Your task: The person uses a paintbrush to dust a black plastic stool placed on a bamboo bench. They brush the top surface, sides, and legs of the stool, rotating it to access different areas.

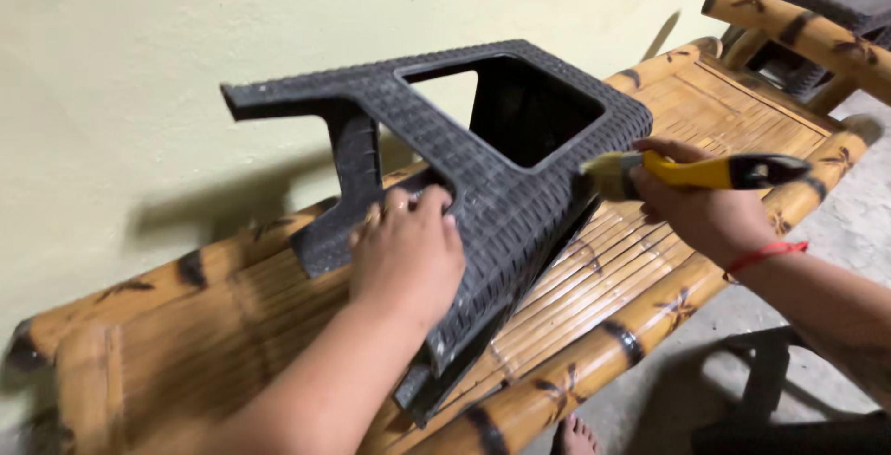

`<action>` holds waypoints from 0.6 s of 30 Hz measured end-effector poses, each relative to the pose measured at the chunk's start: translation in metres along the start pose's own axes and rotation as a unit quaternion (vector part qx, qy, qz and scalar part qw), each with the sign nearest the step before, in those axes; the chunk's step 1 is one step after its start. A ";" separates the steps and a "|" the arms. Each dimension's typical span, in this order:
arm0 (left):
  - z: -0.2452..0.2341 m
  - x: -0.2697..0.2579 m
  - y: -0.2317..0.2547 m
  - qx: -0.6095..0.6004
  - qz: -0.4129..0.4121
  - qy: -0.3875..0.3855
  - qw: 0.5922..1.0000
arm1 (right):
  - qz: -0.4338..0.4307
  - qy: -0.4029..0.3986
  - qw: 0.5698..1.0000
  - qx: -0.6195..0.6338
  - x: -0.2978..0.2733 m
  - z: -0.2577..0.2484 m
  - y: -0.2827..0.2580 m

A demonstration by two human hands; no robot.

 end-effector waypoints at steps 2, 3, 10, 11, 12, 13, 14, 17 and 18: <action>-0.002 0.001 -0.001 -0.002 -0.016 -0.011 1.000 | -0.002 -0.033 0.999 0.021 0.010 0.007 -0.007; -0.003 0.001 -0.003 -0.004 -0.026 -0.015 1.000 | -0.006 -0.050 0.998 0.030 0.014 0.013 -0.019; 0.007 0.004 0.017 0.133 0.001 -0.017 0.991 | 0.058 -0.222 0.961 0.156 -0.026 0.045 -0.086; 0.010 0.009 0.024 0.127 0.016 -0.020 0.992 | 0.072 -0.225 0.961 0.143 -0.022 0.045 -0.080; 0.013 0.013 0.030 0.121 0.031 -0.024 0.992 | 0.085 -0.227 0.962 0.129 -0.016 0.045 -0.070; 0.017 0.019 0.035 0.119 0.032 -0.014 0.992 | 0.097 -0.232 0.961 0.115 -0.009 0.045 -0.056; 0.019 0.027 0.041 0.116 0.033 -0.003 0.993 | 0.101 -0.208 0.966 0.113 0.001 0.040 -0.041; 0.026 0.034 0.048 0.089 0.005 -0.058 0.994 | 0.096 -0.134 0.985 0.047 0.040 0.008 -0.002; 0.029 0.034 0.050 0.076 -0.007 -0.090 0.993 | 0.082 -0.110 0.990 -0.019 0.054 -0.006 0.005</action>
Point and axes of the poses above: each hand's wrist, its own x-axis towards the middle knuckle, its own z-axis out of the palm, y = z × x, the point moved 5 cm from there along x, towards the middle knuckle, and after that the axes turned 5 degrees about -z, right-handed, at the moved point
